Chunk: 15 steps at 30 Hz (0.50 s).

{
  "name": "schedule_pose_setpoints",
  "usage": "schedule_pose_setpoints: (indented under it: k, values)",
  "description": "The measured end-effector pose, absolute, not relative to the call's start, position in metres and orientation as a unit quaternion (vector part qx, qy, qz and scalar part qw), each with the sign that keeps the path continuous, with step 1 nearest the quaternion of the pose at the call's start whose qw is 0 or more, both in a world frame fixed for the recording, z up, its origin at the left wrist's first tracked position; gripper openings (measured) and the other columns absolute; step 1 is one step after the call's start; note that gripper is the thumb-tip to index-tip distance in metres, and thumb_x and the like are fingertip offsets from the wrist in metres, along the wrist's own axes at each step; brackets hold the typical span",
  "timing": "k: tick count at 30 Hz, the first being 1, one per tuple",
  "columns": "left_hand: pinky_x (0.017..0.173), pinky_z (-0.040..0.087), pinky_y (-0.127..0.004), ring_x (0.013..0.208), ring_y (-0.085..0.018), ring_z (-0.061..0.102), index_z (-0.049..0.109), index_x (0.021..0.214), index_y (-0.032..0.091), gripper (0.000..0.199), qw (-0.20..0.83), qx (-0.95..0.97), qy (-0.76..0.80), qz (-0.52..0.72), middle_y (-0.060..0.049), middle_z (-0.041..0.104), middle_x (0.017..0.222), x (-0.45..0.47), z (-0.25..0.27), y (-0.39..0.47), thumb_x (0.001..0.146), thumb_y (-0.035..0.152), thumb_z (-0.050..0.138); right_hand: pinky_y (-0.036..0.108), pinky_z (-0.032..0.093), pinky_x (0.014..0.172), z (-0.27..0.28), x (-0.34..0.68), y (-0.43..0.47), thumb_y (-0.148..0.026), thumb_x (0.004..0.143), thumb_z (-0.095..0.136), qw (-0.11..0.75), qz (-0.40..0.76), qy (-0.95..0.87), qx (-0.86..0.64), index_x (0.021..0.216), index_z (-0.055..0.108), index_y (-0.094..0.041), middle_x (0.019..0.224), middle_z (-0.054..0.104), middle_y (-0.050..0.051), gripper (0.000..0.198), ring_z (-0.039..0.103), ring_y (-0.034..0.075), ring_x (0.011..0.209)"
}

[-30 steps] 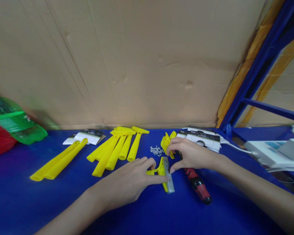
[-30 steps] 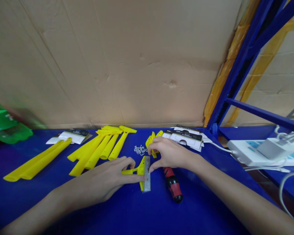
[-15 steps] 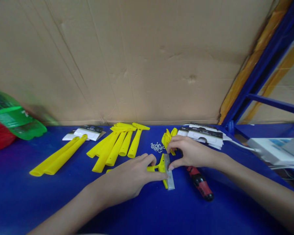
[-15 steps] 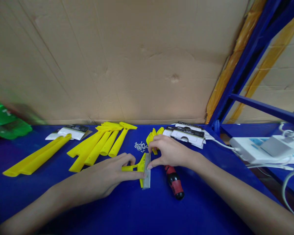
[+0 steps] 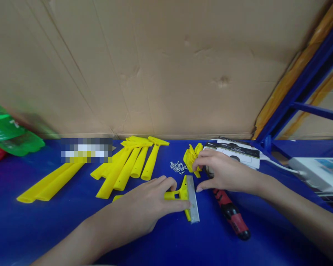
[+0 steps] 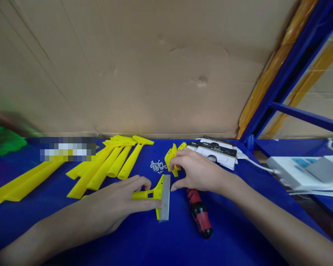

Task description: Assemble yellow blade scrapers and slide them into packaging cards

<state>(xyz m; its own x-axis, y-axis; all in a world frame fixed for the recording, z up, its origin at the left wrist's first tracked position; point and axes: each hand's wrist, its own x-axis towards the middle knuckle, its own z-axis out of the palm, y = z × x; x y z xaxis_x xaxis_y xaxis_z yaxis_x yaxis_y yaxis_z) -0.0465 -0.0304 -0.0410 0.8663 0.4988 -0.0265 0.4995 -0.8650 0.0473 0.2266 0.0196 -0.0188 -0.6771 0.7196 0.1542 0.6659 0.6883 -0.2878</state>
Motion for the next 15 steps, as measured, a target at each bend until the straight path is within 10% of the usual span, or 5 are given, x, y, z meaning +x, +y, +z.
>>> schedule_pose_setpoints:
  k: [15]
  values:
    - [0.101,0.053,-0.043,0.117,-0.028,0.061,0.044,0.154,0.048,0.09,0.021,0.967,0.253,0.012,-0.007,0.057,0.129,-0.057,-0.054,-0.026,0.087,-0.012,0.042,0.034,0.046,0.081,-0.015,0.232,0.024,-0.029,0.087,0.084,0.163,0.113,-0.902,-0.384,0.095,0.074,-0.015,0.093,0.073,0.007,0.018,0.065,0.023,0.089]
